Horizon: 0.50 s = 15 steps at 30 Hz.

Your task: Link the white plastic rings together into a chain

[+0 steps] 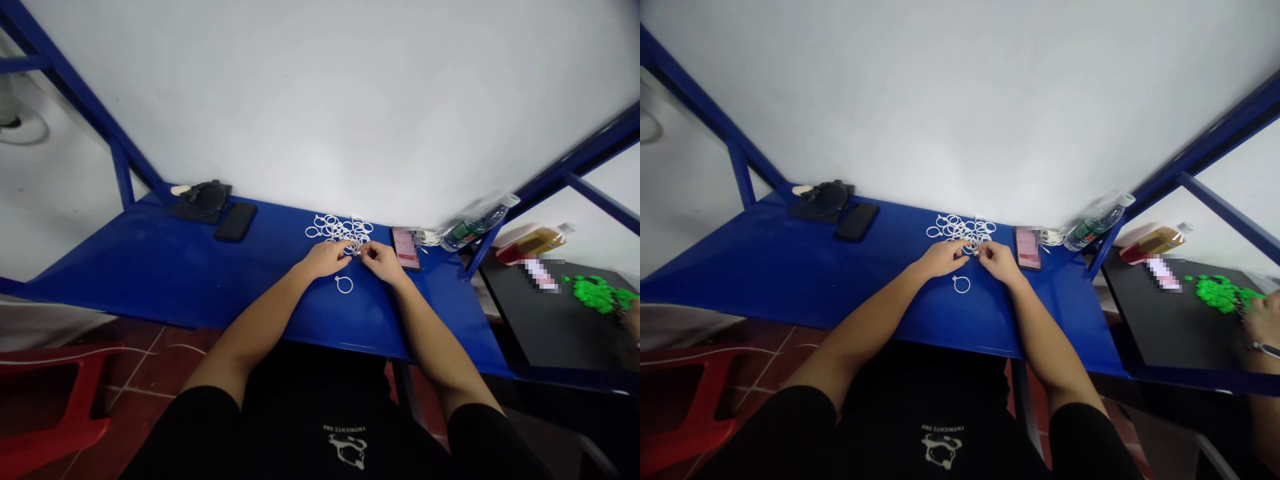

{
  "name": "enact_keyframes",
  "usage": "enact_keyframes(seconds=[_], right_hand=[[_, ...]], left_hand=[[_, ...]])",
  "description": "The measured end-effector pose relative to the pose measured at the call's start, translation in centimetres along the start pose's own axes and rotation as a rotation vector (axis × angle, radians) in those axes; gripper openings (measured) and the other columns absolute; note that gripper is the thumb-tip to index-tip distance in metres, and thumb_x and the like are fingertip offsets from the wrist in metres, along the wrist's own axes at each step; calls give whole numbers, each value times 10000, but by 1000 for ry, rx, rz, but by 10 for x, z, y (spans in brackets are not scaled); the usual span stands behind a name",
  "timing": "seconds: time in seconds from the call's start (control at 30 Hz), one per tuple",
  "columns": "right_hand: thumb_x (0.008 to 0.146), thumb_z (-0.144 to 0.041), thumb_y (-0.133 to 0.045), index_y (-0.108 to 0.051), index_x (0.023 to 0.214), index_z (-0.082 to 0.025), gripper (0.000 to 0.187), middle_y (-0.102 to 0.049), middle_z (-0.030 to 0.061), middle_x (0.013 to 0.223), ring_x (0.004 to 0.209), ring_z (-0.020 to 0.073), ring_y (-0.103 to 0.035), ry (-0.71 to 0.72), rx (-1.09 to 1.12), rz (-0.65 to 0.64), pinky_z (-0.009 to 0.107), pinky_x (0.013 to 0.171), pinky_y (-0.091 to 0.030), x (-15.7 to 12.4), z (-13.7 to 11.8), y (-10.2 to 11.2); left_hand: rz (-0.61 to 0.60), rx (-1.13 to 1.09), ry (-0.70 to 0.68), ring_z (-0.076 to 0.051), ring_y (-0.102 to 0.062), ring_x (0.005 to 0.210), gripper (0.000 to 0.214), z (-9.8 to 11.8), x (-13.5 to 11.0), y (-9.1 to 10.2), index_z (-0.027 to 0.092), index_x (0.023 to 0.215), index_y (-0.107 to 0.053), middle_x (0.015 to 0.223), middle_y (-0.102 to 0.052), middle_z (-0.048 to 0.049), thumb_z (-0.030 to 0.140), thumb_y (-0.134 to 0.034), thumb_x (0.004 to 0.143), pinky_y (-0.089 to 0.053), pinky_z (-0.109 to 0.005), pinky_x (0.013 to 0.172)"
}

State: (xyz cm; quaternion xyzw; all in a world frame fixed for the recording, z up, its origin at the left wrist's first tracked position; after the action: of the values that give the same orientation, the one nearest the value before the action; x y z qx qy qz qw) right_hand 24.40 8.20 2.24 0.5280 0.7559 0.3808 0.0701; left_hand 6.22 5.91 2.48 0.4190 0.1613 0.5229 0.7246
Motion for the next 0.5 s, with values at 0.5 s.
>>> enact_keyframes(seconds=[0.5], right_hand=[[822, -250, -610, -679, 921, -199, 131, -604, -36, 672, 554, 117, -537, -93, 414, -168, 245, 551, -405, -4, -5, -21]], left_hand=[[-60, 33, -97, -145, -616, 703, 295, 5, 2, -7, 193, 804, -728, 734, -706, -7, 414, -652, 984, -359, -266, 658]])
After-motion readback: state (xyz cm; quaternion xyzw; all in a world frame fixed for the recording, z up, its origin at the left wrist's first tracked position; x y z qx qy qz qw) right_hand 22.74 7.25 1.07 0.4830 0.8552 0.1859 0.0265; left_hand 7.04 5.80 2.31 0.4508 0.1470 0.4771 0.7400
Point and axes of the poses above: each hand's wrist, its own x-axis towards the middle knuckle, its own y-axis out of the back of the hand, z = x × y, the point moved 6 cm from there along x, towards the middle knuckle
